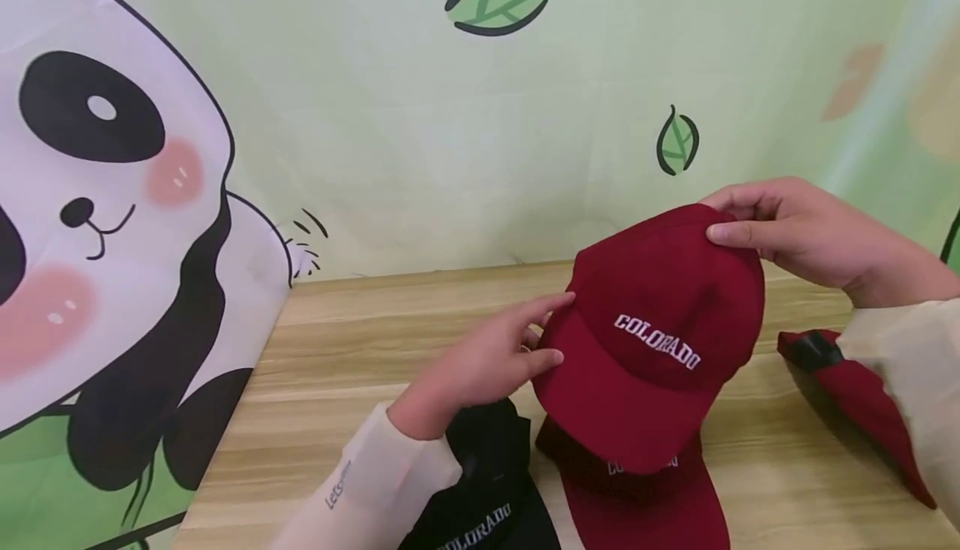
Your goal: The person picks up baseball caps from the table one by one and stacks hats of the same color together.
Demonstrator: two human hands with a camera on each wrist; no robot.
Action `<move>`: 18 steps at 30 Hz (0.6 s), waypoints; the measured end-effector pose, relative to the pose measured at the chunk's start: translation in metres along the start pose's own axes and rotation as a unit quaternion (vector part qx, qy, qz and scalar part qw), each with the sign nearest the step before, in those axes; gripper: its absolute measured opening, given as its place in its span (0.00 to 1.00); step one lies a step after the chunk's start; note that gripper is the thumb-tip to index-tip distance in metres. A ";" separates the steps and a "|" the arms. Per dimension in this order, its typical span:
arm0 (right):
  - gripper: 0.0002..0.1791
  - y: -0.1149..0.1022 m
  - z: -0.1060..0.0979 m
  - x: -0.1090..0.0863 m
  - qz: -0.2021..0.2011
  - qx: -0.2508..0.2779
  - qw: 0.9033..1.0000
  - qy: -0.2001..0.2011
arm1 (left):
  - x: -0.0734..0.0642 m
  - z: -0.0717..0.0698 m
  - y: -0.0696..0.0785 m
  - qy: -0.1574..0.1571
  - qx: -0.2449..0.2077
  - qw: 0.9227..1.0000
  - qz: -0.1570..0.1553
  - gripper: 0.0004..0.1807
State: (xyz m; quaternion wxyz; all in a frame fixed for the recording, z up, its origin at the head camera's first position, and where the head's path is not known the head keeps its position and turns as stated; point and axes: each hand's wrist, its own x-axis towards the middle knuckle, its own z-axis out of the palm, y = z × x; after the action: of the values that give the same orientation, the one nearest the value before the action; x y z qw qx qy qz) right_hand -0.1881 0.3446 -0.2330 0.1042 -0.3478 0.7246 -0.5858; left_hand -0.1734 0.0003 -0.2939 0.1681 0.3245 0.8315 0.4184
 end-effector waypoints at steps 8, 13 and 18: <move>0.14 -0.006 0.005 0.007 0.018 -0.031 0.999 0.014 | -0.020 0.022 -0.001 0.059 -0.004 0.998 -0.006 0.34; 0.14 -0.010 0.008 0.012 0.028 -0.076 0.997 0.018 | -0.027 0.036 -0.002 0.087 -0.008 0.996 -0.013 0.34; 0.14 -0.016 0.012 0.016 0.049 -0.144 0.988 0.025 | -0.032 0.056 -0.003 0.104 -0.036 0.994 -0.018 0.33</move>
State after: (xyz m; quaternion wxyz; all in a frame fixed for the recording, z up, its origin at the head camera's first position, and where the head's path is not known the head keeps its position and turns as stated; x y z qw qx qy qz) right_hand -0.1868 0.3245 -0.2175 0.0628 -0.3084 0.8200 -0.4781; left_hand -0.1208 0.0098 -0.3294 0.0996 0.2585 0.8346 0.4761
